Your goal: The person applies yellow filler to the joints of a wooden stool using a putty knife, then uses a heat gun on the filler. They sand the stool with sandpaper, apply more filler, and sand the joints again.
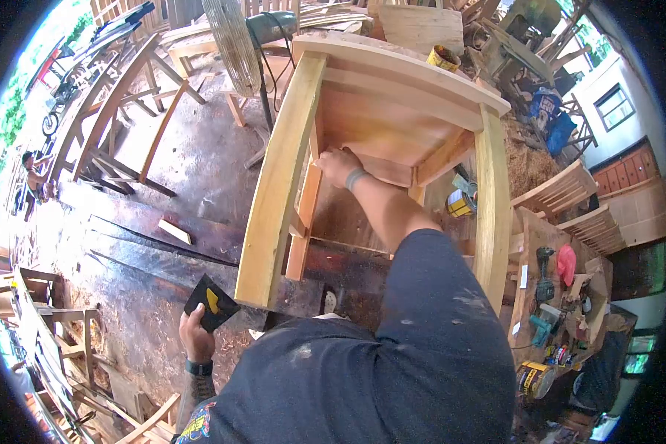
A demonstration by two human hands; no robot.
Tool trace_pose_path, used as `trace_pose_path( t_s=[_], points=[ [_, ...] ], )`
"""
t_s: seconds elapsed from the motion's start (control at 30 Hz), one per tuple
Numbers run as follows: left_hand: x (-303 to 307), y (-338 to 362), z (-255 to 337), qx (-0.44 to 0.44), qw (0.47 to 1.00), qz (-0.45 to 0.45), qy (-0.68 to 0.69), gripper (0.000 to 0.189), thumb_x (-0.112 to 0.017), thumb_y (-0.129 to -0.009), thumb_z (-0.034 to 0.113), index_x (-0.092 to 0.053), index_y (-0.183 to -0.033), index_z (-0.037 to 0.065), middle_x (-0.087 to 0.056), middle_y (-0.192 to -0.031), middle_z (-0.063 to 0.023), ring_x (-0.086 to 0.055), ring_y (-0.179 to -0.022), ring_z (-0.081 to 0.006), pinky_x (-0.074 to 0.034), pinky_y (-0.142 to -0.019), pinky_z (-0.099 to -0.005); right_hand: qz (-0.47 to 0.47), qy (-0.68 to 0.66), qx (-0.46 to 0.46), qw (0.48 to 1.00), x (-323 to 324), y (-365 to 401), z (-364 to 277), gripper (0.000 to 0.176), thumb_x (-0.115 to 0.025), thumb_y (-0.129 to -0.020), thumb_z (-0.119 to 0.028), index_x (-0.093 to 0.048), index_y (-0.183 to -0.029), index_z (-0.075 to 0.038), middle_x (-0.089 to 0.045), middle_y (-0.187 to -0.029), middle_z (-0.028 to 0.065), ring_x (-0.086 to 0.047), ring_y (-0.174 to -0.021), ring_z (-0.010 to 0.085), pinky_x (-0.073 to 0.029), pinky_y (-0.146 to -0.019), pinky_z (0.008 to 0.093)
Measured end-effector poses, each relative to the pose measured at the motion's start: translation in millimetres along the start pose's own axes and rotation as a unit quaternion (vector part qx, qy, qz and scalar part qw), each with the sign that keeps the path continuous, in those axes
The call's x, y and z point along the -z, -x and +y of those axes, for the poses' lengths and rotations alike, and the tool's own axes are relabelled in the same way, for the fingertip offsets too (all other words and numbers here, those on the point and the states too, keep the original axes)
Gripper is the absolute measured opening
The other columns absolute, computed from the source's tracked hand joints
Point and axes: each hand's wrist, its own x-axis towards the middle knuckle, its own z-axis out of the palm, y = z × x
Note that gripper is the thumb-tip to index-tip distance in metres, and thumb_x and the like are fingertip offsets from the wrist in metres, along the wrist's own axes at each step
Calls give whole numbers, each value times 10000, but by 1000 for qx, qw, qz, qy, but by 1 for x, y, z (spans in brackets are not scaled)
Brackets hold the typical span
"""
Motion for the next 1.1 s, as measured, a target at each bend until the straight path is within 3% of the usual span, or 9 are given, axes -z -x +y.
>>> trace_pose_path(
  t_s=[0.13, 0.23, 0.33, 0.43, 0.63, 0.73, 0.87, 0.97, 1.1],
  points=[
    [2, 3, -7, 19, 999, 6, 43, 312, -564, -991, 126, -658, -1212, -73, -707, -1145, -101, -678, -1028, -177, -536, -915, -311, 57, -48, -2, 997, -32, 17, -18, 315, -523, -928, -121, -735, -1153, -184, -661, -1225, 66, -551, -1284, 297, -438, -1065, 495],
    [0, 6, -8, -7, 999, 10, -42, 313, -558, -997, 128, -658, -1210, -79, -708, -1145, -103, -678, -1028, -177, -535, -909, -311, -21, -43, 63, 997, -15, 51, -38, 289, -506, -937, -143, -746, -1095, -168, -684, -1197, 73, -599, -1225, 304, -458, -1043, 502],
    [-4, 8, -4, -50, 992, -3, -114, 304, -556, -1001, 123, -663, -1201, -79, -710, -1133, -106, -678, -1023, -176, -535, -906, -309, -78, -59, -26, 995, 22, 36, -43, 292, -495, -942, -181, -759, -1064, -155, -710, -1152, 94, -650, -1146, 313, -504, -983, 501],
    [-4, 8, -5, -41, 997, -2, -68, 294, -556, -1004, 118, -669, -1191, -79, -707, -1135, -112, -680, -1018, -178, -536, -903, -308, 75, -45, -60, 994, -5, -12, -23, 282, -544, -917, -178, -766, -1090, -164, -729, -1125, 133, -684, -1090, 330, -536, -940, 499],
    [-5, 10, -3, -67, 991, -17, -115, 286, -564, -1004, 114, -672, -1185, -79, -702, -1141, -120, -678, -1019, -180, -536, -901, -310, 61, -15, -39, 997, -28, 10, -60, 236, -641, -853, -148, -779, -1044, -135, -753, -1086, 146, -719, -1022, 353, -569, -890, 492],
    [1, 5, -14, -106, 973, -53, -197, 276, -574, -1000, 116, -677, -1169, -76, -704, -1126, -118, -679, -1013, -184, -538, -898, -311, -161, 0, 31, 987, -10, 35, -70, 229, -621, -850, -122, -789, -1005, -132, -756, -1101, 143, -714, -1054, 343, -568, -902, 467],
    [-5, -12, -14, 8, 987, -159, 37, 255, -591, -988, 99, -668, -1158, -75, -716, -1092, -129, -710, -985, -246, -579, -866, -343, -82, -194, -85, 974, -4, 115, -71, 346, -601, -881, -88, -775, -1160, -192, -733, -1175, 165, -702, -1083, 329, -570, -895, 452],
    [-17, -18, 6, 170, 945, -247, 129, 288, -589, -980, 113, -638, -1208, -57, -720, -1096, -135, -720, -1006, -278, -601, -859, -379, 39, -395, -223, 890, -26, 178, -101, 382, -595, -963, -135, -702, -1315, -238, -728, -1202, 142, -709, -1065, 283, -600, -839, 437],
    [-15, -25, -6, 311, 854, -399, 123, 307, -532, -1003, 208, -629, -1208, 1, -721, -1092, -138, -722, -1008, -282, -601, -836, -446, 210, -736, -318, 560, -21, 285, -182, 387, -533, -1059, -198, -584, -1441, -158, -697, -1198, 90, -684, -1082, 197, -603, -841, 347]
  ],
)
